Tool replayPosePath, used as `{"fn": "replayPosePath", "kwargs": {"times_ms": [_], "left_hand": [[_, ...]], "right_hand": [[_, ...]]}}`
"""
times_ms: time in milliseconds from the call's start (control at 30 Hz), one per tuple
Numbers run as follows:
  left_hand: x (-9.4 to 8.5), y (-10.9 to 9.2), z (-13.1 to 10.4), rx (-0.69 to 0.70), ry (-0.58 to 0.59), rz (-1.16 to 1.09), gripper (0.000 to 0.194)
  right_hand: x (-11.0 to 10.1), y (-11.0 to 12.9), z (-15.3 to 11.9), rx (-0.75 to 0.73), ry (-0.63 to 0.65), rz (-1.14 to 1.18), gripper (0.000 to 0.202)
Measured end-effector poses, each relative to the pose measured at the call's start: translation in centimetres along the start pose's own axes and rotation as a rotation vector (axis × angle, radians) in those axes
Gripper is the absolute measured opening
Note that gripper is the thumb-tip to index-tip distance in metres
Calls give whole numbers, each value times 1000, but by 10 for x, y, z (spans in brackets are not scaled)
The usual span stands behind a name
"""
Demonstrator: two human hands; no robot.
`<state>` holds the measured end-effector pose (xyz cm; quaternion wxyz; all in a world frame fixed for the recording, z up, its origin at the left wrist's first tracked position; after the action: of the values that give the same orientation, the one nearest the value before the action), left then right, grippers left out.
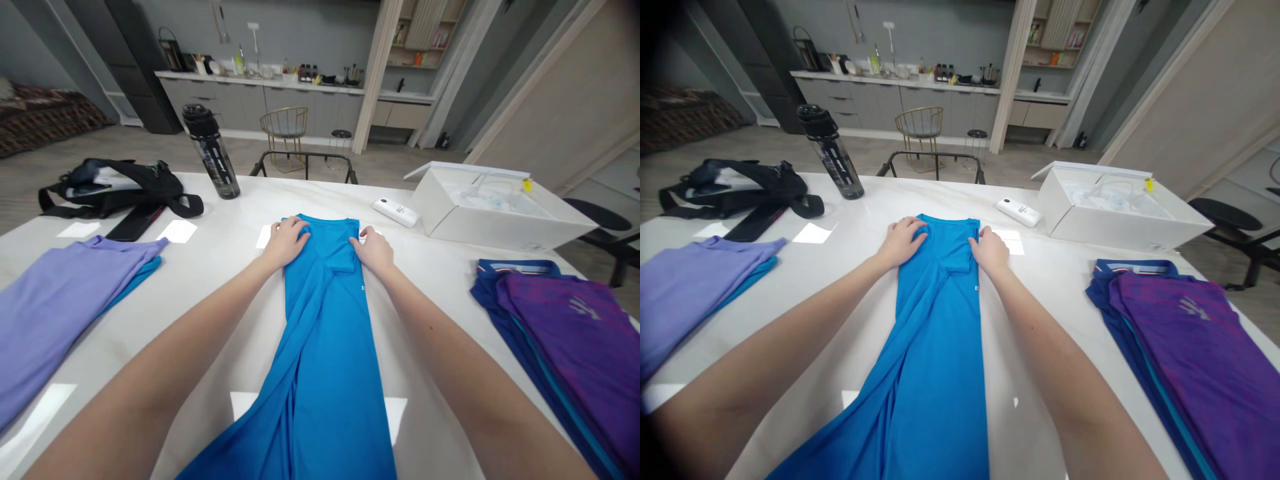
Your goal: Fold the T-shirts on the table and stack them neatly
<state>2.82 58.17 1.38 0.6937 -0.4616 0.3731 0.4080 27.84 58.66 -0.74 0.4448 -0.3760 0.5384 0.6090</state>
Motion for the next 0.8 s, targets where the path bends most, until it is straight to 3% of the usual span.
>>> {"fn": "replayPosePath", "kwargs": {"times_ms": [133, 300, 367, 667, 800], "left_hand": [[-13, -31, -55, 98, 40, -27, 36], [-35, -66, -121, 102, 103, 23, 28], [-37, -71, -144, 48, 150, 70, 26], [-57, -79, -251, -165, 198, 195, 35], [-65, -76, -282, -274, 242, 170, 30]], "right_hand": [[-16, 17, -31, -100, -77, -5, 26], [-17, 90, -105, -589, 44, 69, 22], [-13, 112, -137, -709, 109, 87, 25], [-12, 148, -229, -729, 129, -48, 32], [-9, 163, -265, -771, 136, -99, 30]]}}
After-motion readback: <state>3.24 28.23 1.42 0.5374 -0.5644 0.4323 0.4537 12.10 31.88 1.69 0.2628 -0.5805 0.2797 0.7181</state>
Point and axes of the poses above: each hand's wrist, its own z-axis towards the middle knuckle, its own x-axis out of the palm, y = z × x, the point moved 10 cm from there along z, towards the middle knuckle, and after that the axes turned 9 degrees about -x, right-handed, at the moved point
